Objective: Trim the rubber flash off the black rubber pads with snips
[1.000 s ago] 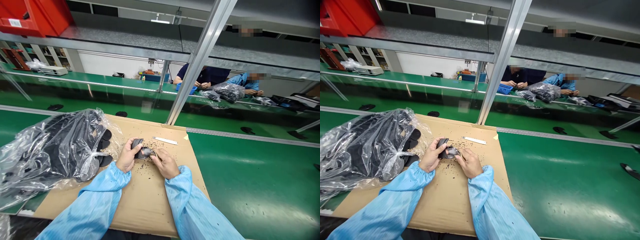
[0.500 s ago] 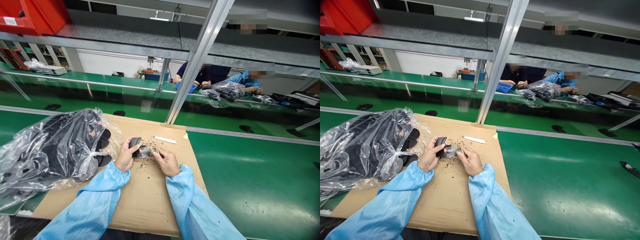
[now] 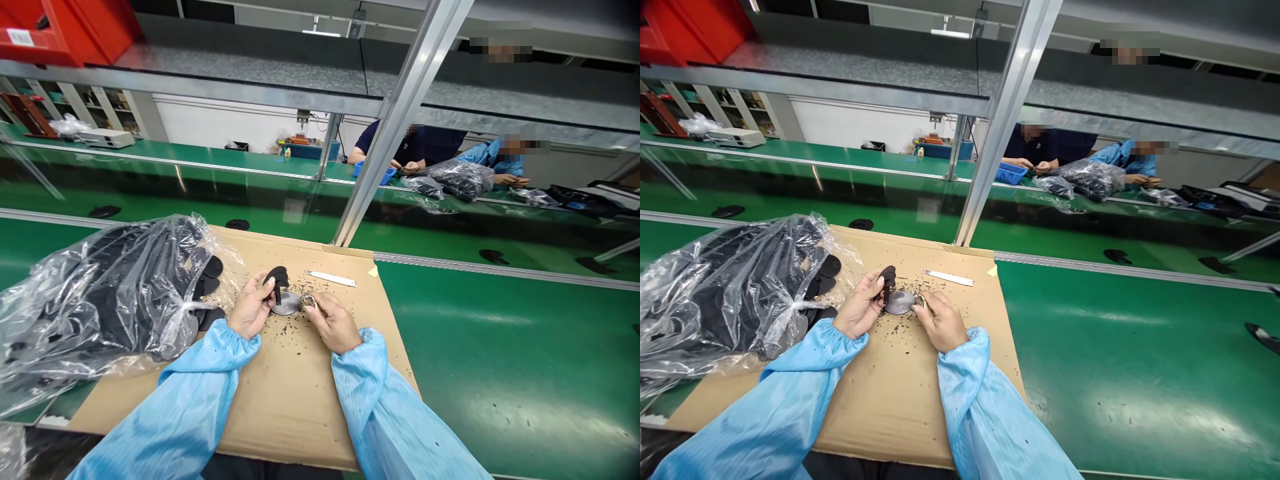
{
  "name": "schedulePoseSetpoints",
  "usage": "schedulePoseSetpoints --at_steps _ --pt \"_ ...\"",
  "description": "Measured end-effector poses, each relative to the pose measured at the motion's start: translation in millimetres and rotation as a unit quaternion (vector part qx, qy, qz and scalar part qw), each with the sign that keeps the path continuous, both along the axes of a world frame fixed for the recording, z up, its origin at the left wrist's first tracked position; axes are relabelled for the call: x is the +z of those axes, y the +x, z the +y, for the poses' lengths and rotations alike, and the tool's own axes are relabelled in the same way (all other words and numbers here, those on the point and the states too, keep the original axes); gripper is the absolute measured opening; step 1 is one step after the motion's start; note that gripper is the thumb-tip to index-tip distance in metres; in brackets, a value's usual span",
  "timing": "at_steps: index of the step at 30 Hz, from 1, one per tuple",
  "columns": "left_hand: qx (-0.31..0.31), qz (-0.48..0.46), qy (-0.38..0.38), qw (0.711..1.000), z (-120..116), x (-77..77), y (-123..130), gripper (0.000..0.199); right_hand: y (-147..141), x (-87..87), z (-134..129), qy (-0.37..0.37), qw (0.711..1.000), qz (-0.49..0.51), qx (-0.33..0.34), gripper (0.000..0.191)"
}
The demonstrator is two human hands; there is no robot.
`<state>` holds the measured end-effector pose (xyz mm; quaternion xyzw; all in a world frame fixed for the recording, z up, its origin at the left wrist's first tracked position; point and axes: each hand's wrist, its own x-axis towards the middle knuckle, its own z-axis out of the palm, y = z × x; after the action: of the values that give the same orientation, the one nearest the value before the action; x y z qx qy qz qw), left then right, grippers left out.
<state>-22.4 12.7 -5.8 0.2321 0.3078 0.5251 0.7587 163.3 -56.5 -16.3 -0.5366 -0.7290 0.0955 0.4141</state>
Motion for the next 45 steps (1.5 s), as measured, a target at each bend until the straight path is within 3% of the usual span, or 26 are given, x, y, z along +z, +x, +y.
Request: schedulePoseSetpoints --at_steps 3,8,14,25,38,45 --pt "-0.041 -0.006 -0.017 0.999 -2.1 2.4 0.2 0.030 -0.8 0.8 -1.0 0.012 1.000 -0.013 0.005 0.030" --pt "-0.049 -0.017 -0.040 0.998 -5.5 8.6 -1.4 0.026 -6.9 2.6 -3.8 0.036 0.997 -0.061 0.018 0.031" --pt "-0.118 -0.056 -0.043 0.991 -5.9 5.6 -3.9 0.006 -19.9 3.0 -6.7 0.059 0.992 -0.111 0.027 0.034" --pt "-0.157 -0.013 -0.033 0.987 -8.6 2.1 0.4 0.027 -26.4 2.8 -7.8 0.056 0.989 -0.128 0.043 0.033" --pt "-0.124 0.056 0.012 0.991 -12.8 -3.7 3.0 0.045 -23.2 10.7 -11.7 -0.010 0.979 -0.194 0.053 0.026" --pt "-0.117 0.075 0.020 0.990 -12.7 -0.8 5.6 0.044 -22.9 7.2 -9.6 -0.017 0.989 -0.135 0.062 0.023"
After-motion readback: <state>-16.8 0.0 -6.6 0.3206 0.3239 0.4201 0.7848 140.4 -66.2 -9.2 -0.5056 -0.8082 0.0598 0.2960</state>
